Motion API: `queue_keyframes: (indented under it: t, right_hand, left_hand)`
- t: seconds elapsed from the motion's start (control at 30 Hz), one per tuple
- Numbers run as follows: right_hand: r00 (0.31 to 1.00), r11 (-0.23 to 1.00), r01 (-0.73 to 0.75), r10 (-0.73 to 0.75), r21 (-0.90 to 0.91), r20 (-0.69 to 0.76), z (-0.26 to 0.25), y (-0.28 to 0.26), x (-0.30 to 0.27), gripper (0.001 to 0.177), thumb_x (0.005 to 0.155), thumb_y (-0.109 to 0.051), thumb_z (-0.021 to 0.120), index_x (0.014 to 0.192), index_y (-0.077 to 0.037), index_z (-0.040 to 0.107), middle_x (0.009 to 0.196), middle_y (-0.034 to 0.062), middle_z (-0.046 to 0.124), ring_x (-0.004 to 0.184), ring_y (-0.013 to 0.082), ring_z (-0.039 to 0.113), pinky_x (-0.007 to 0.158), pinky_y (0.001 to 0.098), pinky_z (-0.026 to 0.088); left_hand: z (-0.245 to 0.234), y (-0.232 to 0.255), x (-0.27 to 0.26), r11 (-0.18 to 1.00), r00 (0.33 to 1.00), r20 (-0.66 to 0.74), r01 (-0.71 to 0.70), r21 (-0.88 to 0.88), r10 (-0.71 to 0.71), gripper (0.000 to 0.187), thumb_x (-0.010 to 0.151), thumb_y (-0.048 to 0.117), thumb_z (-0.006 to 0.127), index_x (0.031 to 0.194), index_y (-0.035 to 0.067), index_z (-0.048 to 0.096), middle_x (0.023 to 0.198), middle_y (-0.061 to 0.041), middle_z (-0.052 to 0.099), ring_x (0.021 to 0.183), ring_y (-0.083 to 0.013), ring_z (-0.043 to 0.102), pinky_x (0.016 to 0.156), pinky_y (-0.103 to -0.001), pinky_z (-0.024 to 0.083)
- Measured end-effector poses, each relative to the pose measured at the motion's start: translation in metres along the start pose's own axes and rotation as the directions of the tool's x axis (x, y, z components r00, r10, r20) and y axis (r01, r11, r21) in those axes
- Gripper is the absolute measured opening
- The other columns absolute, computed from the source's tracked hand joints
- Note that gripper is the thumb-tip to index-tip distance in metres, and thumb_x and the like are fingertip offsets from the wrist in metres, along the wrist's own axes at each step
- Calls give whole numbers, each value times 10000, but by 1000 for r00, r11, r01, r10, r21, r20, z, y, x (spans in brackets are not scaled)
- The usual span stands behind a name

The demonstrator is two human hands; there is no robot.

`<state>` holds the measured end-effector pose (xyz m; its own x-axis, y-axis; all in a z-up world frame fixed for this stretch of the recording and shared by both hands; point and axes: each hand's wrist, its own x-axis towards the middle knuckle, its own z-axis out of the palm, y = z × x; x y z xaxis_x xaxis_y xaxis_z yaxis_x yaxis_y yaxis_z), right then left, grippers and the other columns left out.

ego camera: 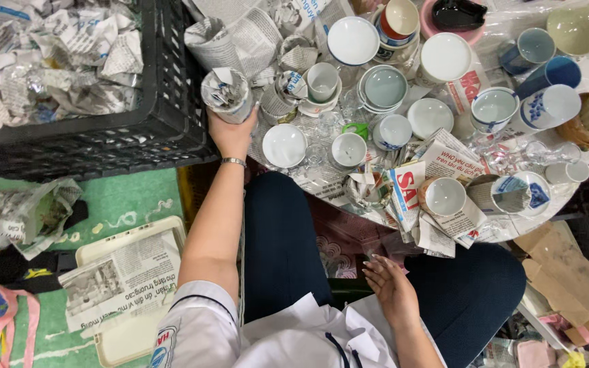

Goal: The person sits on the floor and wraps various ceramic dishes, including cups and bowls, with newspaper. They fold the paper around each item and place the wrapped items into a black crate.

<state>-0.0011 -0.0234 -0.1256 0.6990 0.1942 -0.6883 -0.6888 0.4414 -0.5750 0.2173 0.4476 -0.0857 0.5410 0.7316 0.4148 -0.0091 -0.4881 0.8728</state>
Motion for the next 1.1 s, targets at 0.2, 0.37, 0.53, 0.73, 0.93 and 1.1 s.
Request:
queue_keyframes:
  t: [0.2,0.37,0.53,0.73,0.93,1.1]
  right_hand:
    - [1000,998,-11,10,-57,-19,0,7,13,398,1033,-304,450,1297,-36,581,1220,184,683,1140,308,629,1006,431,454]
    - [999,992,-27,22,-120,-45,1,14,17,368,1038,-244,454,1285,-7,589,1176,208,685,1102,321,658,997,441,490]
    - [999,986,-34,29,-162,-32,4,14,14,362,1033,-231,456,1267,5,598,1155,211,700,1092,321,672,997,434,496]
    - [999,972,-27,17,-235,-42,5,19,19,371,1018,-217,481,1289,-3,615,1141,204,703,1065,297,675,970,400,520]
    - [999,967,-32,24,-254,-37,2,27,23,332,1011,-207,506,1263,-18,611,1125,173,725,1020,280,688,895,374,533]
    - [999,955,-13,4,-297,-33,2,26,23,334,1016,-210,501,1254,-19,636,1125,169,723,1016,272,703,882,358,533]
  left_hand:
    - [-3,-16,17,962,978,110,-197,188,178,933,621,263,1024,1314,-76,500,1307,-273,510,1219,-419,522,1070,-490,421]
    - [7,-6,5,991,999,42,-13,131,8,910,668,279,998,1345,-44,483,1315,-223,531,1249,-382,535,1065,-479,442]
    - [8,-4,1,994,994,12,109,23,-110,864,719,290,979,1373,-9,499,1346,-201,595,1262,-333,597,1079,-448,475]
    - [3,-28,6,970,989,83,136,-201,-121,880,802,274,908,1456,-12,393,1432,-206,547,1311,-312,565,1111,-436,452]
    - [20,-43,-9,994,990,-92,108,26,-106,823,910,340,854,1506,-36,429,1484,-258,510,1348,-364,520,1121,-456,417]
    - [36,-37,-15,911,906,-167,353,-212,-389,836,898,455,776,1482,-25,420,1440,-238,579,1295,-326,603,1073,-396,485]
